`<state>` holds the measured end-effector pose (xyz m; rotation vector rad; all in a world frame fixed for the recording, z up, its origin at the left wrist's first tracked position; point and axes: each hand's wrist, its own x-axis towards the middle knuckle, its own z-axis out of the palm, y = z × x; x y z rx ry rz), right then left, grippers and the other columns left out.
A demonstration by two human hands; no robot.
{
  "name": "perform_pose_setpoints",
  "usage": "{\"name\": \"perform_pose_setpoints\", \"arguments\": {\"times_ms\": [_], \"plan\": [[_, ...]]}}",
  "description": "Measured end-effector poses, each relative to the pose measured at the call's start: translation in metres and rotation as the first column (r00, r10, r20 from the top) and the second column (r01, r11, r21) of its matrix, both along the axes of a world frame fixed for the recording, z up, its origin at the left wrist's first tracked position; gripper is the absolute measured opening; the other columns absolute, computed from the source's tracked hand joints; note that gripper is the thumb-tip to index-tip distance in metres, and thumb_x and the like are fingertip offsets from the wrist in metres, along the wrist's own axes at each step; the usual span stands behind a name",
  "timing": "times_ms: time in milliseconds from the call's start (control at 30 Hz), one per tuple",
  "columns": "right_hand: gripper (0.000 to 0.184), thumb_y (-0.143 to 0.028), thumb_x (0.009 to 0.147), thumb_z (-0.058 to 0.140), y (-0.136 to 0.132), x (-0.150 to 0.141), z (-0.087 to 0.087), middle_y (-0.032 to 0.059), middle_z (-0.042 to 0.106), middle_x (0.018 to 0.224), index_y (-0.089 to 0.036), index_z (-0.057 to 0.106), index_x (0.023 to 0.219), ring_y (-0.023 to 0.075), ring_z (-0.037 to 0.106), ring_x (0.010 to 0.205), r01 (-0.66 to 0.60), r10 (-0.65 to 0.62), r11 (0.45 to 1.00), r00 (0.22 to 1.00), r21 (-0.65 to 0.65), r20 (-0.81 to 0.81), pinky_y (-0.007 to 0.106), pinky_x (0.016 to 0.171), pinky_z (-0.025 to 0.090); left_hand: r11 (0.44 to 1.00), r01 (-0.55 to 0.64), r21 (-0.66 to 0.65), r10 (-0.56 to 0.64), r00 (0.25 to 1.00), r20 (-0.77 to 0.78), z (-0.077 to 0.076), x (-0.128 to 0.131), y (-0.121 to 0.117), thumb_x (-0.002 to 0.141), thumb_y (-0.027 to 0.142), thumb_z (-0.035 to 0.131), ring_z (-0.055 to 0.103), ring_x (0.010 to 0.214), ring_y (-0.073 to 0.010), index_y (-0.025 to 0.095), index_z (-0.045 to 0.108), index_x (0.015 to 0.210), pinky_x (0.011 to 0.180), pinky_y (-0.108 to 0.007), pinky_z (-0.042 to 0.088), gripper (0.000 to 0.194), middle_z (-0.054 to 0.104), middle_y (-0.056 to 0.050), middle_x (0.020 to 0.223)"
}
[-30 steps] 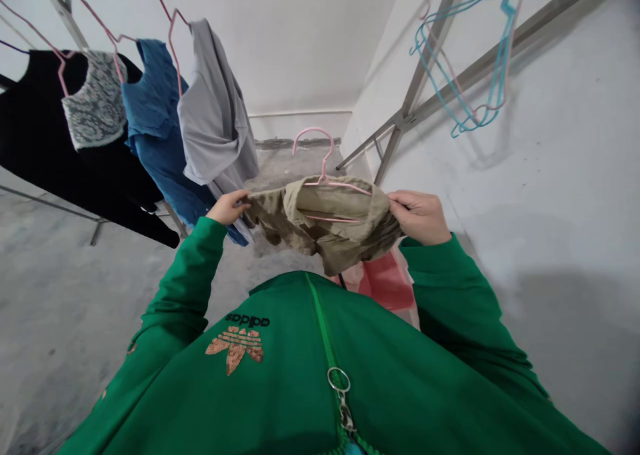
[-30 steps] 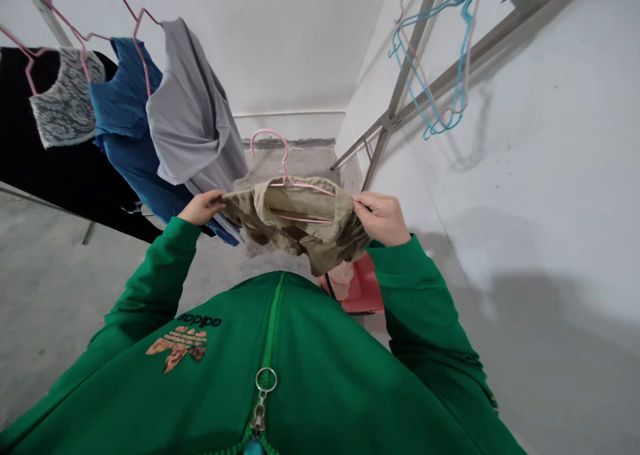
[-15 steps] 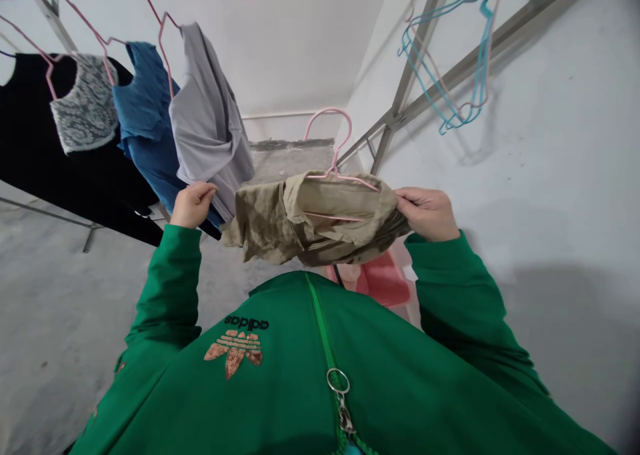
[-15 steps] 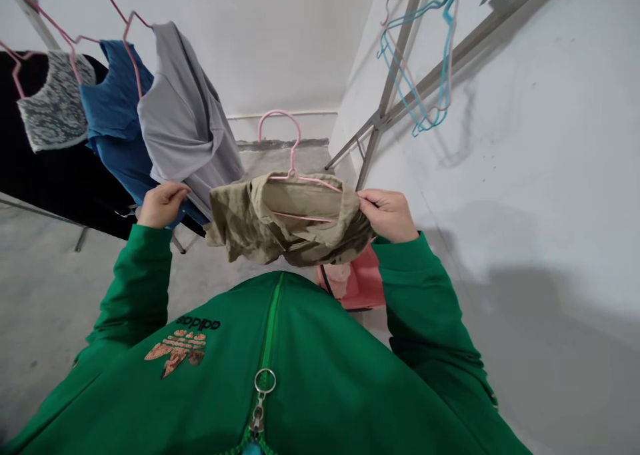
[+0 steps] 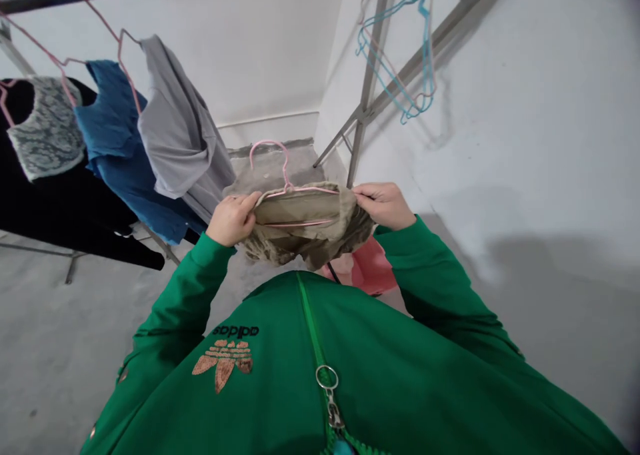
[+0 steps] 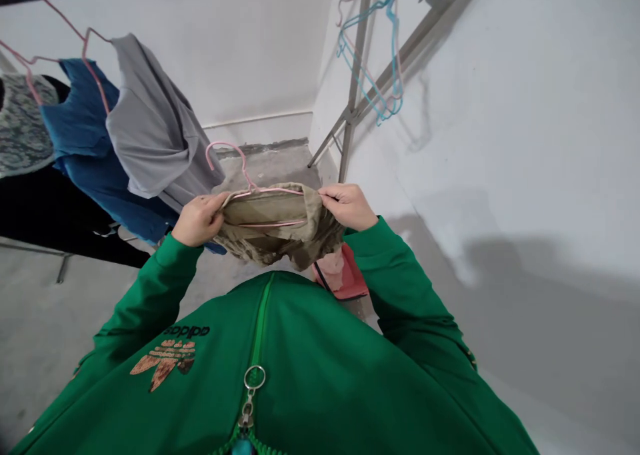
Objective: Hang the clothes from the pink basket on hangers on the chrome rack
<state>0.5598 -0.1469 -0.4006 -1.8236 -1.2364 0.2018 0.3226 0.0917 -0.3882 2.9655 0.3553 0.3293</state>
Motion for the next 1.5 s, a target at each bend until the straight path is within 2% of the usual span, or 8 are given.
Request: {"name": "perform_pose_setpoints", "arguments": {"times_ms": [200,500,733,967,1133,1300,1400,1500], "plan": [[0.025,-0.028,0.08,0.049,0.004,-0.001,-0.001,0.0031,0.069,0.073,-0.016,0.069,0.072,0.0151,0.062,0.068,-0.019,0.019,0.999,1.0,0.033,0.017,0.024,0.065,0.047,0.997,0.003,-0.081,0.001,0.999,0.046,-0.003,0.002,0.009,0.092,0.036,0.032,0.062,0.111,-0.0263,0.013,0.054,0.127,0.09,-0.037,0.05,0.047,0.065,-0.014,0.121],[0.026,-0.03,0.089,0.045,0.01,0.004,0.001,0.0047,0.067,0.076,-0.018,0.067,0.08,0.0148,0.06,0.071,-0.143,0.125,0.987,0.97,0.071,0.211,0.026,0.067,0.046,0.998,-0.056,-0.035,0.064,0.962,0.264,0.008,0.007,0.015,0.091,0.03,0.034,0.064,0.102,-0.0225,0.016,0.06,0.11,0.089,-0.033,0.05,0.035,0.068,-0.011,0.106],[0.025,-0.033,0.092,0.046,-0.012,0.031,-0.008,0.0084,0.07,0.086,-0.02,0.068,0.089,0.0202,0.063,0.083,-0.046,0.019,0.997,0.908,0.054,0.419,0.033,0.076,0.05,0.986,-0.131,-0.099,0.159,0.912,0.378,0.017,-0.006,0.029,0.089,0.027,0.039,0.064,0.096,-0.0215,0.017,0.061,0.106,0.088,-0.033,0.051,0.029,0.069,-0.009,0.101],[0.025,-0.027,0.094,0.043,0.001,0.001,-0.013,0.009,0.07,0.082,-0.021,0.067,0.089,0.0214,0.065,0.077,-0.063,-0.036,0.985,0.835,0.16,0.548,0.036,0.071,0.053,0.996,-0.029,-0.09,0.059,0.937,0.346,0.004,-0.003,0.015,0.081,0.018,0.039,0.065,0.1,-0.0219,0.019,0.061,0.106,0.089,-0.036,0.052,0.034,0.069,-0.01,0.103],[0.018,-0.022,0.091,0.047,0.0,-0.002,-0.012,0.0077,0.071,0.086,-0.024,0.065,0.092,0.0224,0.068,0.079,-0.049,-0.112,0.952,0.865,0.303,0.49,0.037,0.072,0.056,0.976,0.038,-0.213,0.031,0.951,0.309,0.001,-0.004,0.013,0.088,0.027,0.037,0.065,0.1,-0.0228,0.018,0.058,0.115,0.089,-0.035,0.051,0.035,0.068,-0.013,0.107],[0.013,-0.029,0.087,0.053,-0.016,0.01,0.013,0.0052,0.07,0.082,-0.031,0.066,0.088,0.0247,0.067,0.073,0.014,-0.129,0.942,0.938,0.334,0.323,0.041,0.068,0.055,0.937,0.001,-0.35,0.064,0.983,0.172,-0.001,-0.022,0.038,0.082,0.041,0.057,0.062,0.101,-0.0253,0.018,0.039,0.14,0.091,-0.037,0.049,0.064,0.066,-0.012,0.11],[0.015,-0.039,0.085,0.055,-0.021,0.015,0.031,0.0054,0.07,0.082,-0.032,0.067,0.081,0.0268,0.066,0.076,0.077,-0.136,0.957,0.97,0.279,0.199,0.044,0.073,0.054,0.921,-0.072,-0.383,0.128,0.984,0.122,-0.013,-0.034,0.059,0.088,0.034,0.049,0.062,0.096,-0.0227,0.021,0.062,0.11,0.09,-0.035,0.048,0.029,0.068,-0.009,0.1],[0.027,-0.053,0.079,0.059,-0.022,0.016,0.047,0.0055,0.069,0.077,-0.027,0.067,0.073,0.0265,0.065,0.075,0.043,-0.042,0.999,0.999,0.03,-0.032,0.041,0.071,0.053,0.908,-0.09,-0.41,0.145,0.984,0.104,-0.029,-0.038,0.072,0.088,0.029,0.045,0.061,0.08,-0.0184,0.02,0.064,0.083,0.081,-0.031,0.049,0.022,0.065,-0.005,0.08]]}}
